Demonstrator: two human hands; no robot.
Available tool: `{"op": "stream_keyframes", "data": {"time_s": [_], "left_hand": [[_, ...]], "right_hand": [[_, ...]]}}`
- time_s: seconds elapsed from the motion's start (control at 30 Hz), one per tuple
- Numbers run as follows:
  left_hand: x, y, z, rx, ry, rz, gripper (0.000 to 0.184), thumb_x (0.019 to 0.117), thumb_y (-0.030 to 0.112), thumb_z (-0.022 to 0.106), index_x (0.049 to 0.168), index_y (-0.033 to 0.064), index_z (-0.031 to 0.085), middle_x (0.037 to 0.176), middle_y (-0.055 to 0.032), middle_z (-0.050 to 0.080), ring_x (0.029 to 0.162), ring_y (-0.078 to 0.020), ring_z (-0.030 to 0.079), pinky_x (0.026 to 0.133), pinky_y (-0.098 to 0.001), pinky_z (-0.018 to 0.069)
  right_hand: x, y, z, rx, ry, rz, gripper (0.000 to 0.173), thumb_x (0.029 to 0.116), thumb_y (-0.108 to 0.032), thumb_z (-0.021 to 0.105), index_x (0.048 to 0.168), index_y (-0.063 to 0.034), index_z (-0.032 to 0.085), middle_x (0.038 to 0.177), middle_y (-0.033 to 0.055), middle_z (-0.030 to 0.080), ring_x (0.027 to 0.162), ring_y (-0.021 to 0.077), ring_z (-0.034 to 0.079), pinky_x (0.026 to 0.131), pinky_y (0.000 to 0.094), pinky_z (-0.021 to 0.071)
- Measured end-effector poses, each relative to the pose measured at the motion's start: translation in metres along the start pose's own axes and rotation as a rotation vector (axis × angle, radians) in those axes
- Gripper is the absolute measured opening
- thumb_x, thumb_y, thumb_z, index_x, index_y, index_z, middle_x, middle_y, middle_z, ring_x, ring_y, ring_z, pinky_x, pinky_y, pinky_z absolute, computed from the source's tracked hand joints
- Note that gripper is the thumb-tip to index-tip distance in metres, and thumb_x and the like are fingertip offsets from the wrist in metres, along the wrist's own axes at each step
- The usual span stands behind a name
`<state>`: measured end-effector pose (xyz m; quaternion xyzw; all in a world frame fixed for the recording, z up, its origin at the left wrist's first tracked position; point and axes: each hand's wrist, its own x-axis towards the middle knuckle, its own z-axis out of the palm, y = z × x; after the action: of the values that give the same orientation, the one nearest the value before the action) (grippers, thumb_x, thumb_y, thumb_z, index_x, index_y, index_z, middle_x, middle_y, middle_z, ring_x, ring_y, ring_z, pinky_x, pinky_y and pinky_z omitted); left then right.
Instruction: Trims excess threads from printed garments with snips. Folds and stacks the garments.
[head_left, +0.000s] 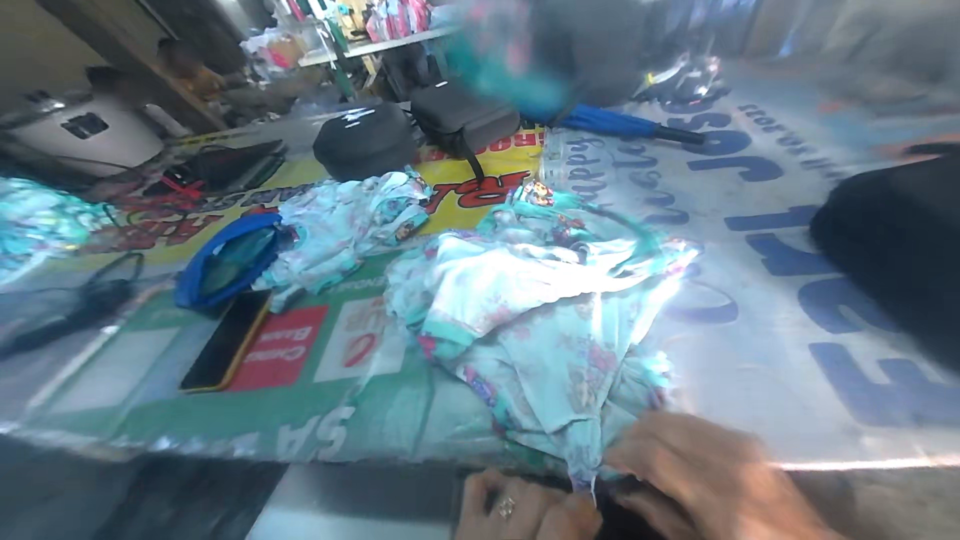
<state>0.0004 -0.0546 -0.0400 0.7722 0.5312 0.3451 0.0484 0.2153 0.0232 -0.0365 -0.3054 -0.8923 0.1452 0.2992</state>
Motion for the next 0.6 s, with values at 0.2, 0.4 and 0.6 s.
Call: {"op": "stream_keyframes", "data": {"time_s": [0.2, 0.4, 0.6], "left_hand": [[0.002, 0.001, 0.010, -0.134, 0.115, -0.012, 0.014, 0.0987, 0.018, 0.065, 0.093, 0.0073, 0.073, 0.080, -0.0053, 0.071, 0.077, -0.0139, 0.063, 0.088, -0.0324, 0.0436], [0.003, -0.002, 0.012, -0.191, 0.129, -0.002, 0.012, 0.0978, 0.017, 0.067, 0.093, 0.0071, 0.073, 0.079, -0.0053, 0.070, 0.077, -0.0131, 0.063, 0.087, -0.0301, 0.0447], [0.003, 0.002, 0.019, -0.143, 0.116, 0.018, 0.013, 0.0973, 0.018, 0.068, 0.093, 0.0081, 0.074, 0.078, -0.0047, 0.071, 0.076, -0.0140, 0.063, 0.085, -0.0303, 0.0452]], "right_hand": [[0.000, 0.006, 0.005, -0.095, 0.085, -0.074, 0.019, 0.1049, -0.028, 0.057, 0.107, -0.0157, 0.071, 0.098, 0.0028, 0.074, 0.083, 0.0167, 0.068, 0.066, 0.0315, 0.0506], [-0.005, 0.011, 0.007, -0.062, 0.105, -0.061, 0.019, 0.1042, -0.030, 0.058, 0.107, -0.0158, 0.072, 0.099, 0.0033, 0.075, 0.086, 0.0164, 0.070, 0.068, 0.0310, 0.0527], [0.000, 0.011, 0.013, -0.067, 0.149, -0.076, 0.019, 0.1055, -0.029, 0.056, 0.106, -0.0167, 0.071, 0.097, 0.0015, 0.074, 0.082, 0.0148, 0.068, 0.066, 0.0300, 0.0506]]}}
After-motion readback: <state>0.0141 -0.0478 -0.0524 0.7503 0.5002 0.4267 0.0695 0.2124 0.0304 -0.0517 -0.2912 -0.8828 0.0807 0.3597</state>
